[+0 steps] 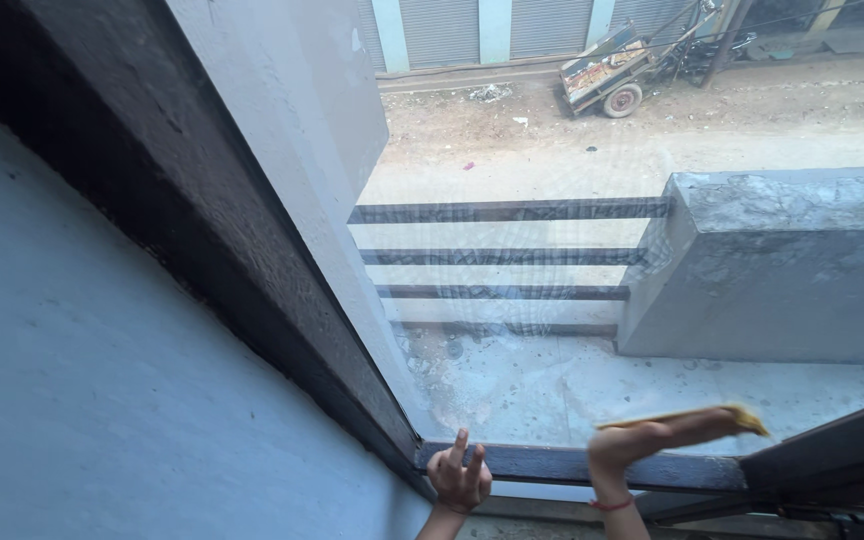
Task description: The person wipes the glass panels and the black metal frame of a balcony railing with a yellow cloth.
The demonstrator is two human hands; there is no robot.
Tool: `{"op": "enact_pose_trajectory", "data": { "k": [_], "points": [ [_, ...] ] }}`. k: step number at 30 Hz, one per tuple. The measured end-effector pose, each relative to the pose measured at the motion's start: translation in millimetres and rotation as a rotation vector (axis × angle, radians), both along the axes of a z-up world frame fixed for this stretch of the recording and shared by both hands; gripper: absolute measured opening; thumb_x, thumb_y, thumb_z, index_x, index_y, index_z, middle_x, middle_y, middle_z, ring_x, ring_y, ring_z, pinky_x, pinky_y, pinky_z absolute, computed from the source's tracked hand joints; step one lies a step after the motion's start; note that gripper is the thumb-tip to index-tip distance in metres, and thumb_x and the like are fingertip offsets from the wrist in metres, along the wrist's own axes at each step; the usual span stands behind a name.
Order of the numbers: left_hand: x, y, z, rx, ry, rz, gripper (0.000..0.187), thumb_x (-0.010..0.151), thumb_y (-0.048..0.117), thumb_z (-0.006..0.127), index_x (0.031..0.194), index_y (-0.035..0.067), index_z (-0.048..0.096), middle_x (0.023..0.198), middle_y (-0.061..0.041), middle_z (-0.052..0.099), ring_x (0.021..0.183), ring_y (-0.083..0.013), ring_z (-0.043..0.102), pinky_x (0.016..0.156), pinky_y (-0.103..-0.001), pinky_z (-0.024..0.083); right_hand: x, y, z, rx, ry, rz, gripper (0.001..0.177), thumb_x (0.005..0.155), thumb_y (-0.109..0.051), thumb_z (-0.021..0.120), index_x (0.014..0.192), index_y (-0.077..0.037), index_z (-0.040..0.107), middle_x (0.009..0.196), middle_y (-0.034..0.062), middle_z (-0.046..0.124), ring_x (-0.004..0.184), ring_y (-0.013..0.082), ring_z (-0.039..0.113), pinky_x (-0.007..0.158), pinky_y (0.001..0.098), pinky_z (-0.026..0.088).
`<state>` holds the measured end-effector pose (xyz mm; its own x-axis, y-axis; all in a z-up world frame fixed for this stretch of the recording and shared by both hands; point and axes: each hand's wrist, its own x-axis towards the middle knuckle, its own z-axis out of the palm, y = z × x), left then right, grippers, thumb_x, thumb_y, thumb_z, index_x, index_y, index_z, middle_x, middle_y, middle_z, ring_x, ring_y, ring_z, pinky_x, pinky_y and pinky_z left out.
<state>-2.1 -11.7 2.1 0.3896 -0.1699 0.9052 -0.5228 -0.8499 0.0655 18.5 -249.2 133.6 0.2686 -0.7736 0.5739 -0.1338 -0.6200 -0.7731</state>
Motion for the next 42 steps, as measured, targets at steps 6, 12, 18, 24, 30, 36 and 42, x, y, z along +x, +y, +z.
{"op": "enact_pose_trajectory", "data": {
  "k": [6,12,18,24,30,36,42],
  "points": [
    [-8,-4,12,0.026,0.049,0.047,0.056,0.091,0.024,0.051,0.146,0.018,0.056,0.145,-0.009,0.051,0.086,-0.0147,0.058,0.088,-0.036,0.040,0,31,-44,-0.846,0.091,0.206,0.069,0.109,-0.060,0.004,0.167,-0.026,-0.008,0.170,0.0127,-0.022,0.158,0.0348,-0.022,0.129,0.0546,-0.012],
    [-18,-7,29,0.015,0.085,0.050,0.053,0.093,0.021,0.056,0.146,0.019,0.056,0.147,-0.007,0.049,0.094,-0.0182,0.058,0.092,-0.039,0.043,-20,35,-61,-1.460,0.315,0.431,0.073,0.099,-0.075,0.007,0.163,-0.039,0.005,0.171,0.0014,-0.011,0.155,0.0221,-0.015,0.121,0.0520,-0.017],
    [-54,-8,19,0.006,0.244,0.027,0.052,0.100,0.033,0.056,0.151,0.024,0.048,0.154,-0.012,0.034,0.128,-0.0265,0.049,0.110,-0.049,0.036,-46,-68,-77,-1.478,0.538,0.499,0.067,0.106,-0.065,0.024,0.162,-0.037,0.002,0.170,-0.0036,-0.018,0.156,0.0158,-0.016,0.126,0.0453,-0.017],
    [-76,3,28,0.149,0.497,0.015,0.063,0.098,0.043,0.060,0.155,0.029,0.036,0.161,0.001,0.029,0.148,-0.0257,0.028,0.122,-0.050,0.018,-46,-151,-39,-1.213,0.334,0.186,0.069,0.117,-0.054,0.033,0.166,-0.040,-0.014,0.174,0.0064,-0.021,0.163,0.0353,-0.014,0.135,0.0535,-0.008],
    [-84,18,54,0.219,0.638,-0.021,0.072,0.097,0.037,0.060,0.160,0.029,0.028,0.169,0.000,0.018,0.154,-0.0251,0.016,0.124,-0.048,0.008,-14,-85,72,-0.846,0.162,0.048,0.058,0.114,-0.053,0.010,0.168,-0.037,-0.006,0.173,0.0153,-0.015,0.160,0.0419,-0.008,0.127,0.0599,-0.003],
    [-86,32,56,0.228,0.660,-0.074,0.074,0.100,0.039,0.059,0.164,0.029,0.022,0.172,-0.002,0.010,0.156,-0.0246,0.007,0.125,-0.048,0.003,-2,50,181,-0.859,0.133,0.192,0.060,0.114,-0.053,0.019,0.169,-0.029,0.025,0.171,0.0168,0.004,0.158,0.0438,0.003,0.129,0.0634,0.002],
    [-86,47,46,0.323,0.704,-0.090,0.078,0.102,0.040,0.056,0.166,0.028,0.013,0.174,-0.002,0.000,0.158,-0.0232,-0.002,0.126,-0.048,-0.001,6,163,270,-0.978,-0.004,0.288,0.050,0.118,-0.047,0.036,0.161,-0.033,0.057,0.168,0.0144,0.030,0.156,0.0363,0.017,0.127,0.0561,0.004]
  ]
}}
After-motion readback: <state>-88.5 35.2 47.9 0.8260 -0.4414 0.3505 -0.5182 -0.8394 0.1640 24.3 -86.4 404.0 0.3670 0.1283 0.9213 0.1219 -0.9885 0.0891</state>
